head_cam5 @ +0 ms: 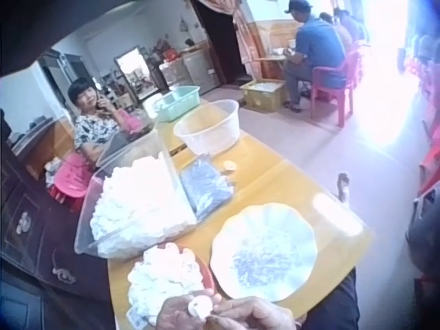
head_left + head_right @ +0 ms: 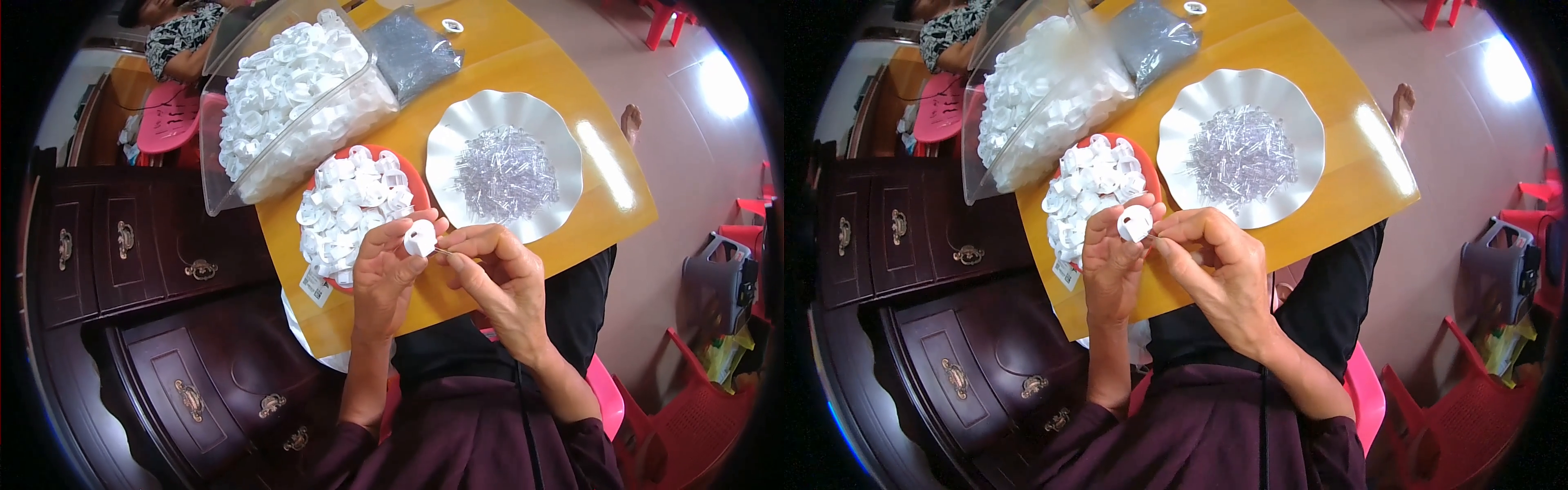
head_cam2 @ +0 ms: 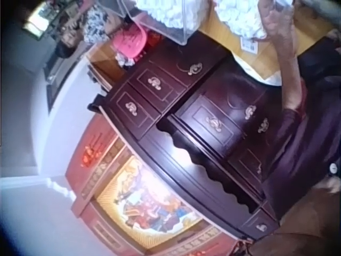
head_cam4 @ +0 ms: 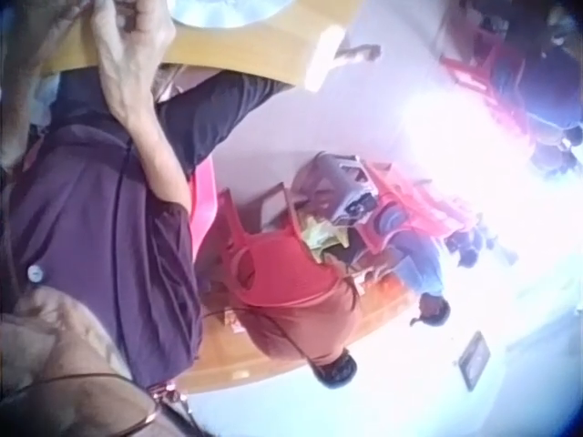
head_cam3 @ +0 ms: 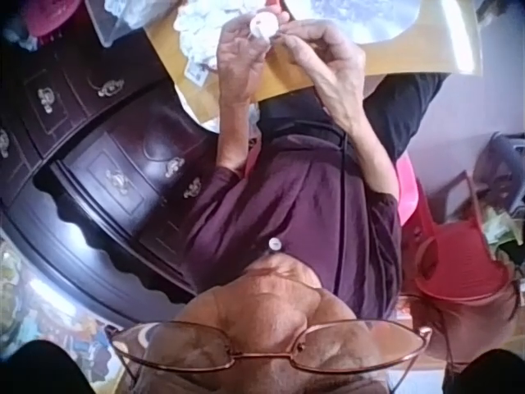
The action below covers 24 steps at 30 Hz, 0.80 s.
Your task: The person assembles small white plastic battery components with tiny metal pins by hand.
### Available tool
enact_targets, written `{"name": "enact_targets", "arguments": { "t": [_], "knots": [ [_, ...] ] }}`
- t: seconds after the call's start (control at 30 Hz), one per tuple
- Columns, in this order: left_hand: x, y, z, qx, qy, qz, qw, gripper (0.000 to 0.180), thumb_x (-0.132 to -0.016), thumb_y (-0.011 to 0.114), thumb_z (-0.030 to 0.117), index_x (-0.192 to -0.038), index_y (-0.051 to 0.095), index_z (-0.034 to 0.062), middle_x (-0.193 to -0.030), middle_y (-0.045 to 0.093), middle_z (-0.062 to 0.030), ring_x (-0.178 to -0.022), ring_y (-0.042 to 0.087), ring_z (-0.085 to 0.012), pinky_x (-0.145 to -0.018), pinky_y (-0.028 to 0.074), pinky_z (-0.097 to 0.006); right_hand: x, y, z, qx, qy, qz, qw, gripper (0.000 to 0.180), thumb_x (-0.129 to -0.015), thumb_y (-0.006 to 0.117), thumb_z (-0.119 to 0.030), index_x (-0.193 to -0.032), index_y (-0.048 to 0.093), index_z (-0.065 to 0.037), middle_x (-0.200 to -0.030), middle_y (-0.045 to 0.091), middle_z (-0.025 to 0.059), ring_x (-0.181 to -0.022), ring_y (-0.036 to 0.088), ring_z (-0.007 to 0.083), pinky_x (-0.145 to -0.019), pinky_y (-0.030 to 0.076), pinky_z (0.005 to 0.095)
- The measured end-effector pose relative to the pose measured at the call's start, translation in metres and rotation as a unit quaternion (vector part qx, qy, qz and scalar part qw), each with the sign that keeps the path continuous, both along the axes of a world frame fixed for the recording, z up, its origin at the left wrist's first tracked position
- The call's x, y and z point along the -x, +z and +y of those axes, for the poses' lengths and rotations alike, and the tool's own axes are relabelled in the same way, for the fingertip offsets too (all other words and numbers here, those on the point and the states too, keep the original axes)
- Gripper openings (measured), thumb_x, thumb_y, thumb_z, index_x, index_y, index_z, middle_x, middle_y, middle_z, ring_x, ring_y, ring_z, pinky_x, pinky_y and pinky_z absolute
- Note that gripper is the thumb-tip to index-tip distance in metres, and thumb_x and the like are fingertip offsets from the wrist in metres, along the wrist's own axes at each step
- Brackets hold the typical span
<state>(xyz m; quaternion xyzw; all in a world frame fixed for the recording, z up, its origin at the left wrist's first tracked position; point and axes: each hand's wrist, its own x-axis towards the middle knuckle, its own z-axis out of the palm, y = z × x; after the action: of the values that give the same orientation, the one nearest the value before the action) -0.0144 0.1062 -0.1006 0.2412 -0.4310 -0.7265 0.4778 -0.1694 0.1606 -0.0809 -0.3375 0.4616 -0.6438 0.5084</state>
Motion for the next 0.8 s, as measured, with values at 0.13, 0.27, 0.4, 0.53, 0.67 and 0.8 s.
{"name": "enact_targets", "arguments": {
  "t": [0.13,0.27,0.4,0.53,0.67,0.8],
  "knots": [
    [0.0014,-0.0032,0.0012,0.011,0.002,-0.020,1.000,0.043,-0.089,0.062,-0.009,-0.128,0.055,0.0068,-0.135,0.054,-0.0224,-0.126,0.055,-0.0340,-0.107,0.045,-0.042,0.0018,0.0001,-0.0008,-0.013,0.000,-0.044,0.999,0.007,-0.092,0.065,-0.002,-0.095,0.061,0.004,-0.099,0.069,0.0083,-0.079,0.063,0.0081,-0.070,0.052,0.0221],
    [0.0009,-0.0052,0.0015,0.029,0.002,-0.018,0.999,0.042,-0.087,0.062,-0.011,-0.125,0.056,0.0072,-0.134,0.055,-0.0217,-0.126,0.055,-0.0335,-0.106,0.046,-0.042,0.0028,0.0020,-0.0007,-0.006,0.012,-0.079,0.997,0.007,-0.094,0.062,-0.001,-0.094,0.059,0.005,-0.098,0.068,0.0098,-0.079,0.063,0.0090,-0.072,0.053,0.0229],
    [-0.0004,-0.0068,0.0011,0.042,0.002,-0.011,0.999,0.041,-0.086,0.062,-0.012,-0.123,0.057,0.0069,-0.134,0.055,-0.0210,-0.125,0.055,-0.0334,-0.106,0.046,-0.042,0.0020,0.0023,-0.0008,-0.003,0.014,-0.098,0.995,0.007,-0.095,0.061,-0.001,-0.094,0.058,0.005,-0.099,0.067,0.0108,-0.079,0.064,0.0097,-0.072,0.054,0.0238],
    [0.0004,-0.0049,0.0007,0.043,-0.001,-0.007,0.999,0.041,-0.086,0.063,-0.012,-0.122,0.057,0.0067,-0.134,0.055,-0.0209,-0.126,0.055,-0.0334,-0.106,0.047,-0.042,0.0020,0.0016,-0.0008,-0.001,0.017,-0.090,0.996,0.007,-0.095,0.062,-0.001,-0.094,0.058,0.005,-0.100,0.067,0.0111,-0.079,0.064,0.0100,-0.072,0.054,0.0239],
    [-0.0008,-0.0044,-0.0001,0.059,-0.001,-0.014,0.998,0.039,-0.086,0.063,-0.011,-0.121,0.058,0.0068,-0.134,0.055,-0.0208,-0.125,0.055,-0.0336,-0.105,0.047,-0.042,0.0005,0.0005,-0.0007,-0.006,0.019,-0.083,0.996,0.008,-0.094,0.063,-0.002,-0.095,0.058,0.005,-0.102,0.068,0.0117,-0.080,0.065,0.0104,-0.073,0.055,0.0238],
    [-0.0016,-0.0041,-0.0007,0.063,0.000,-0.024,0.998,0.037,-0.086,0.064,-0.011,-0.119,0.058,0.0066,-0.133,0.055,-0.0203,-0.125,0.056,-0.0343,-0.105,0.047,-0.042,0.0008,-0.0005,-0.0003,-0.006,0.021,-0.071,0.997,0.009,-0.094,0.063,-0.002,-0.094,0.059,0.005,-0.103,0.068,0.0120,-0.080,0.066,0.0107,-0.073,0.055,0.0239]
  ]
}}
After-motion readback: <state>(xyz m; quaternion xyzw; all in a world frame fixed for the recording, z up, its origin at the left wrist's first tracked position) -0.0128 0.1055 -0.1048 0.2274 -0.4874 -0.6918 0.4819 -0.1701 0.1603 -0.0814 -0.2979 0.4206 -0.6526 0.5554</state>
